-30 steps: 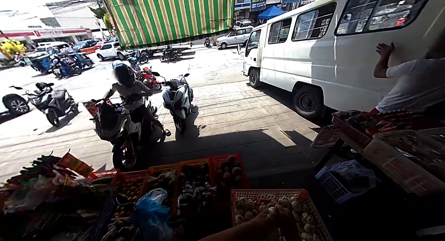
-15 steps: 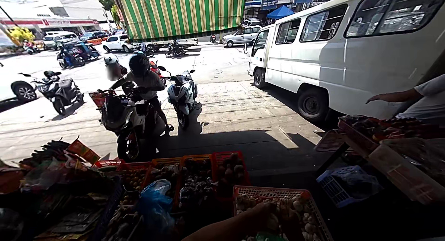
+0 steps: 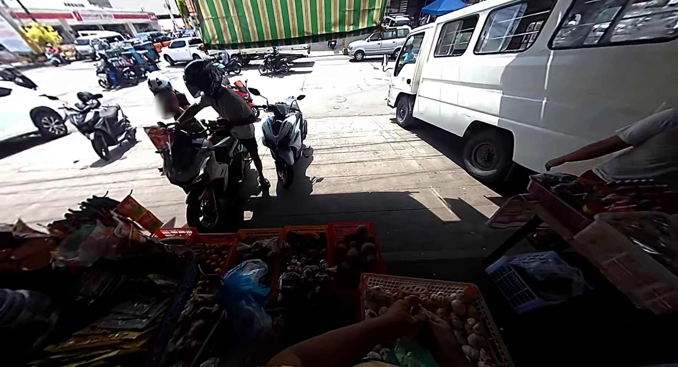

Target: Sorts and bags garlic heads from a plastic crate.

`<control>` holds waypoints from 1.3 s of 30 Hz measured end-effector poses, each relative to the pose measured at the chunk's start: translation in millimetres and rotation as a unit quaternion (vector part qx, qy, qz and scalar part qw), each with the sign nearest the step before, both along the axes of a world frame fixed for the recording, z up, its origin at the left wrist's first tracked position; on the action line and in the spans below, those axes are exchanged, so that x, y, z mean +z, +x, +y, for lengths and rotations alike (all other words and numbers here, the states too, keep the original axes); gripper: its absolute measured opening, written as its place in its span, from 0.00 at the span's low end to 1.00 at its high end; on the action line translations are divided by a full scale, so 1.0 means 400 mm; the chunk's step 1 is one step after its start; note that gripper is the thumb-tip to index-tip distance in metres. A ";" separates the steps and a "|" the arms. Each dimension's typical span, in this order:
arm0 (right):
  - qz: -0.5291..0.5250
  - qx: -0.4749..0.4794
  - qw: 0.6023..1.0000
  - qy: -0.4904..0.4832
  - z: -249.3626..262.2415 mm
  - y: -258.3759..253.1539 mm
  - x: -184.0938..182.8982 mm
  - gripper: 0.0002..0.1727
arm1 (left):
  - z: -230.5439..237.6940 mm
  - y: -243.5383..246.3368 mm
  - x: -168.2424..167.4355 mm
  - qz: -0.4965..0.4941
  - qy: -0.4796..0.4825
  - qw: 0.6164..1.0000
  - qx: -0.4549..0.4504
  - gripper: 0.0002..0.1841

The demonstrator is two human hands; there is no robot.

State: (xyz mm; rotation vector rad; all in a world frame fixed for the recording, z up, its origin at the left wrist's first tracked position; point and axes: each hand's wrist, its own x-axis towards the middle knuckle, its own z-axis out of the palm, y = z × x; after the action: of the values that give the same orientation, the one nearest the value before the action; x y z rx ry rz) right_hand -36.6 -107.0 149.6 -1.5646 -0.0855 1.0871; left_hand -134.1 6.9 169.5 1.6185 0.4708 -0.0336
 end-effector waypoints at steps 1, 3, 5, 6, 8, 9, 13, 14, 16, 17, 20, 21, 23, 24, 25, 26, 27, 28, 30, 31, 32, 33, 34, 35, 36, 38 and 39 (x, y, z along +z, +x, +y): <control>0.024 -0.012 1.000 0.008 -0.005 0.002 -0.007 0.08 | 0.000 0.000 0.001 -0.011 0.028 0.999 -0.022 0.24; 0.059 -0.017 0.998 0.032 -0.016 0.003 -0.017 0.12 | -0.003 -0.001 0.006 -0.027 0.055 0.997 -0.055 0.23; 0.095 0.003 0.995 0.033 -0.024 0.013 -0.018 0.20 | -0.005 0.001 -0.003 -0.040 0.060 0.995 -0.076 0.23; 0.105 0.021 0.994 0.022 -0.026 0.018 -0.015 0.29 | -0.005 0.001 -0.006 -0.035 0.058 0.994 -0.085 0.24; 0.101 0.060 0.993 -0.014 -0.027 0.023 0.003 0.38 | -0.003 -0.001 -0.002 -0.027 0.062 0.993 -0.099 0.28; 0.095 0.092 0.991 -0.025 -0.030 0.023 0.015 0.39 | -0.002 -0.003 0.006 -0.013 0.063 0.993 -0.100 0.33; 0.159 0.233 0.959 0.016 -0.032 0.051 0.018 0.37 | 0.029 -0.007 0.009 -0.006 0.047 0.996 -0.079 0.37; 0.170 0.235 0.957 0.017 -0.028 0.055 0.016 0.34 | 0.039 -0.007 0.001 -0.021 0.052 0.996 -0.076 0.34; 0.176 0.211 0.961 0.030 -0.021 0.057 0.004 0.29 | 0.053 -0.011 -0.006 -0.044 0.088 0.993 -0.071 0.27; 0.173 0.189 0.966 0.037 -0.016 0.055 -0.003 0.27 | 0.057 -0.012 -0.004 -0.052 0.109 0.990 -0.067 0.25; 0.120 0.101 0.988 0.015 -0.001 0.030 -0.013 0.25 | 0.052 -0.011 -0.006 -0.048 0.164 0.985 -0.035 0.23; 0.101 0.069 0.992 0.009 0.004 0.021 -0.011 0.25 | 0.045 -0.012 -0.003 -0.037 0.170 0.985 -0.022 0.25; 0.058 0.035 0.998 0.002 0.012 0.012 -0.012 0.25 | 0.032 -0.016 0.005 -0.017 0.176 0.984 0.005 0.30; 0.035 0.028 0.999 -0.003 0.017 0.010 -0.014 0.25 | 0.027 -0.018 0.008 -0.015 0.177 0.984 0.012 0.30; 0.015 0.023 1.000 -0.005 0.020 0.009 -0.015 0.24 | 0.022 -0.019 0.005 -0.015 0.176 0.984 0.009 0.28; 0.000 0.027 1.000 -0.007 0.022 0.006 -0.015 0.22 | 0.019 -0.020 0.001 -0.016 0.176 0.984 -0.002 0.26; -0.007 0.028 1.000 -0.009 0.026 0.002 -0.013 0.20 | 0.018 -0.020 -0.005 -0.022 0.182 0.983 -0.015 0.22; -0.014 0.030 0.999 -0.011 0.031 -0.004 -0.009 0.19 | 0.016 -0.020 -0.014 -0.033 0.192 0.981 -0.024 0.18; -0.051 0.031 0.998 -0.019 0.039 -0.017 -0.007 0.16 | 0.012 -0.019 -0.024 -0.036 0.206 0.977 -0.028 0.15; -0.080 0.023 0.996 -0.034 0.047 -0.020 -0.013 0.14 | 0.008 -0.020 -0.022 -0.026 0.197 0.980 -0.018 0.16; -0.111 0.011 0.993 -0.050 0.055 -0.019 -0.021 0.11 | 0.003 -0.021 -0.012 0.003 0.170 0.985 -0.005 0.19; -0.135 -0.003 0.989 -0.059 0.061 -0.016 -0.026 0.12 | -0.002 -0.020 0.001 0.047 0.122 0.991 0.008 0.23; -0.148 -0.016 0.987 -0.060 0.065 -0.010 -0.028 0.15 | -0.008 -0.017 0.008 0.086 0.060 0.994 0.029 0.26; -0.157 -0.019 0.986 -0.052 0.066 -0.003 -0.029 0.18 | -0.012 -0.013 0.006 0.108 -0.004 0.993 0.051 0.28; -0.161 -0.018 0.986 -0.041 0.067 0.002 -0.028 0.19 | -0.015 -0.011 0.002 0.113 -0.060 0.989 0.068 0.30; -0.150 -0.010 0.988 -0.027 0.068 0.010 -0.027 0.20 | -0.013 -0.004 -0.006 0.101 -0.121 0.983 0.093 0.28; -0.125 -0.005 0.992 -0.023 0.067 0.011 -0.023 0.22 | -0.008 0.001 -0.012 0.093 -0.132 0.981 0.105 0.26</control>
State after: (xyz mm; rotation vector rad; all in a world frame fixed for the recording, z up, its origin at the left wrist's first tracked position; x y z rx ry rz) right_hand -32.3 -80.4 140.3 -1.7350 -0.2235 0.8870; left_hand -133.8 3.7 164.5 1.3038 0.7482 -0.0851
